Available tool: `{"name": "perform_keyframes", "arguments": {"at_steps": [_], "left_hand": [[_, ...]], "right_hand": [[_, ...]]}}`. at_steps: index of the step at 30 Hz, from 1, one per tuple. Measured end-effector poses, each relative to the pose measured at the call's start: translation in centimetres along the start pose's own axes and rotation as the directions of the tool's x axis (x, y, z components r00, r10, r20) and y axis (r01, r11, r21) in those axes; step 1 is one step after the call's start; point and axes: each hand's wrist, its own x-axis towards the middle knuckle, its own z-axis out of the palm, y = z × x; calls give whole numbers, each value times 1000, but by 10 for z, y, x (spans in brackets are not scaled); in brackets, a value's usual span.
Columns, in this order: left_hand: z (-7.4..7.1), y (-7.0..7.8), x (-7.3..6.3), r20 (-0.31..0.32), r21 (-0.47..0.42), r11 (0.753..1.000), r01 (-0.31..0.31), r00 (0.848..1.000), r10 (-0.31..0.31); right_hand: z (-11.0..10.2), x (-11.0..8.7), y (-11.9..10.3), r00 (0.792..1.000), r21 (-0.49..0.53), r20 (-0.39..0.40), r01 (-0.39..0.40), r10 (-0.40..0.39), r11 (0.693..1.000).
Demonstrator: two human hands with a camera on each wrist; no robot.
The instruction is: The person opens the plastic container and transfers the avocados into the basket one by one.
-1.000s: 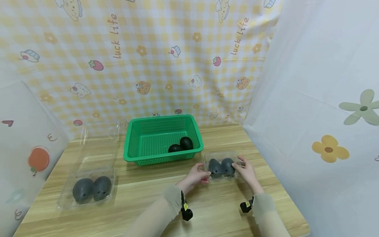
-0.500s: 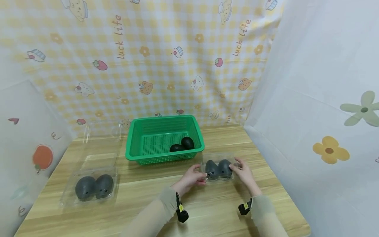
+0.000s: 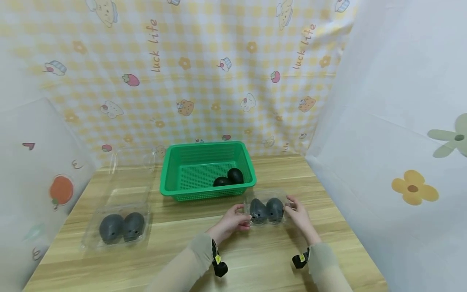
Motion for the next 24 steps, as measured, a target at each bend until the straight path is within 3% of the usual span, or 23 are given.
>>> {"name": "perform_keyframes", "arguments": {"at_steps": [9,24], "left_hand": [[-10,-2,-8,-5,-6,1000,-20,1000,20],[-42,-4,-29,-11,-18,1000,-24,1000,24]], "right_hand": [[9,-4,-3,1000,4,20,12,-12,1000],[35,-6,-10,993,75,114,23,-31,997]]}}
